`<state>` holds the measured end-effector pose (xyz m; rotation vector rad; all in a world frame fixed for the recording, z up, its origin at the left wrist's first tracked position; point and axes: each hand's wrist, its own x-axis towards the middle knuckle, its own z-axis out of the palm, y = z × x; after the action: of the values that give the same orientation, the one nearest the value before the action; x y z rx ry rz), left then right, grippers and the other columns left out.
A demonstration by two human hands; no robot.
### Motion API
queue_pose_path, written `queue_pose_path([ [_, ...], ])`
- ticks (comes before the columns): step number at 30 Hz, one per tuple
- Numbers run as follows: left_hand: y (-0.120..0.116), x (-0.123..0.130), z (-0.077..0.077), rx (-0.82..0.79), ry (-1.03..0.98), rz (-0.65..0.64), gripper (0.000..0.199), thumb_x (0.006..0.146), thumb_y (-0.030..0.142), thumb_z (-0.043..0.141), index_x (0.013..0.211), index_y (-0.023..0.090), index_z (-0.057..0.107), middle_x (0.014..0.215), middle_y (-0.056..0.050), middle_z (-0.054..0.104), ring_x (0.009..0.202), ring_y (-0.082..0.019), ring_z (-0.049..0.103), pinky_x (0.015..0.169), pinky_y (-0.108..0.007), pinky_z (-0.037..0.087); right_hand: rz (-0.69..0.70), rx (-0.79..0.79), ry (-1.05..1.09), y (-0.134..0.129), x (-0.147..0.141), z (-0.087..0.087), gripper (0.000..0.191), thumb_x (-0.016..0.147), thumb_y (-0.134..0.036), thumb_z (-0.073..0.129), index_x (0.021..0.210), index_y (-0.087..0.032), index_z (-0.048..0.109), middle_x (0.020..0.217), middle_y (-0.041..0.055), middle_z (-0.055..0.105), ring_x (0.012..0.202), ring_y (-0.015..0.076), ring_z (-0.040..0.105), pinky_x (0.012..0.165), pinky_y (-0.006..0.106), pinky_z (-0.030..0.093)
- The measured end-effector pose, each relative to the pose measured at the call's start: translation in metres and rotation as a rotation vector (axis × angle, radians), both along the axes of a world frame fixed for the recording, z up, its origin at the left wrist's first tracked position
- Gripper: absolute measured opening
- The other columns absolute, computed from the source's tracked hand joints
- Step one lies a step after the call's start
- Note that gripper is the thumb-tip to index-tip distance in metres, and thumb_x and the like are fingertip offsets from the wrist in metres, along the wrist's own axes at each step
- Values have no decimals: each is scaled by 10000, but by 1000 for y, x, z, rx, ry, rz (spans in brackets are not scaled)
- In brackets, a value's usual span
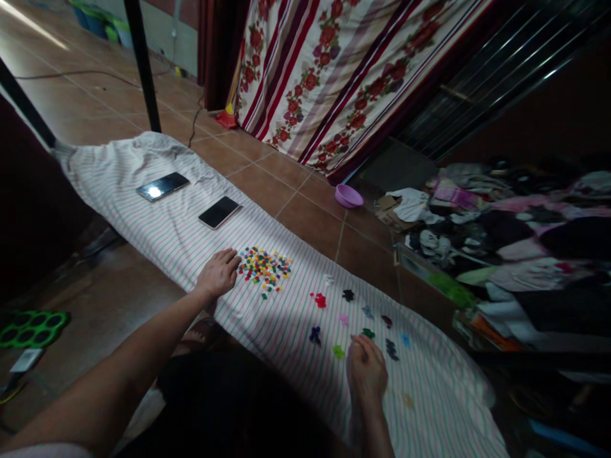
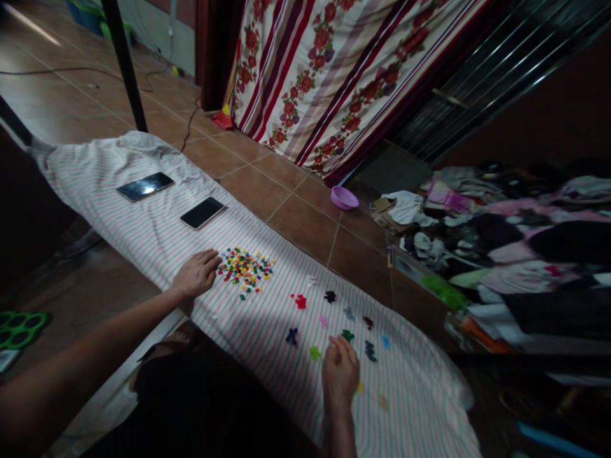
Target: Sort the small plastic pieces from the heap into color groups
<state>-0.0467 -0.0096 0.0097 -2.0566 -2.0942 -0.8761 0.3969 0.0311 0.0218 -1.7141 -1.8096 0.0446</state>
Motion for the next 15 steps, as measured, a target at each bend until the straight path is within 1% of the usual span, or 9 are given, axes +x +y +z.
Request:
queue_pose_path([
  [4,0,0,0,3,7,12,398,839,205,444,1189,186,632,1278,-133,601,1256,-279,500,1055,-490,435,39,9,-8,-1,-7,-3,476,806,-491,399,857,-144,722,1082,174,672,1020,296,609,933,438,459],
  [9,-1,0,1,6,74,24,377,856,210,421,1160,151,636,1259,-135,611,1241,-273,511,1059,-448,433,68,21,-5,-1,-18,-6,466,807,-487,396,831,-154,722,1049,165,682,987,280,608,917,431,462],
  [15,-1,0,2,4,75,14,369,850,208,426,1152,157,631,1251,-136,608,1236,-267,512,1050,-443,433,98,13,-18,-3,-32,-7,475,822,-491,400,857,-145,725,1066,167,675,988,286,606,898,437,467],
])
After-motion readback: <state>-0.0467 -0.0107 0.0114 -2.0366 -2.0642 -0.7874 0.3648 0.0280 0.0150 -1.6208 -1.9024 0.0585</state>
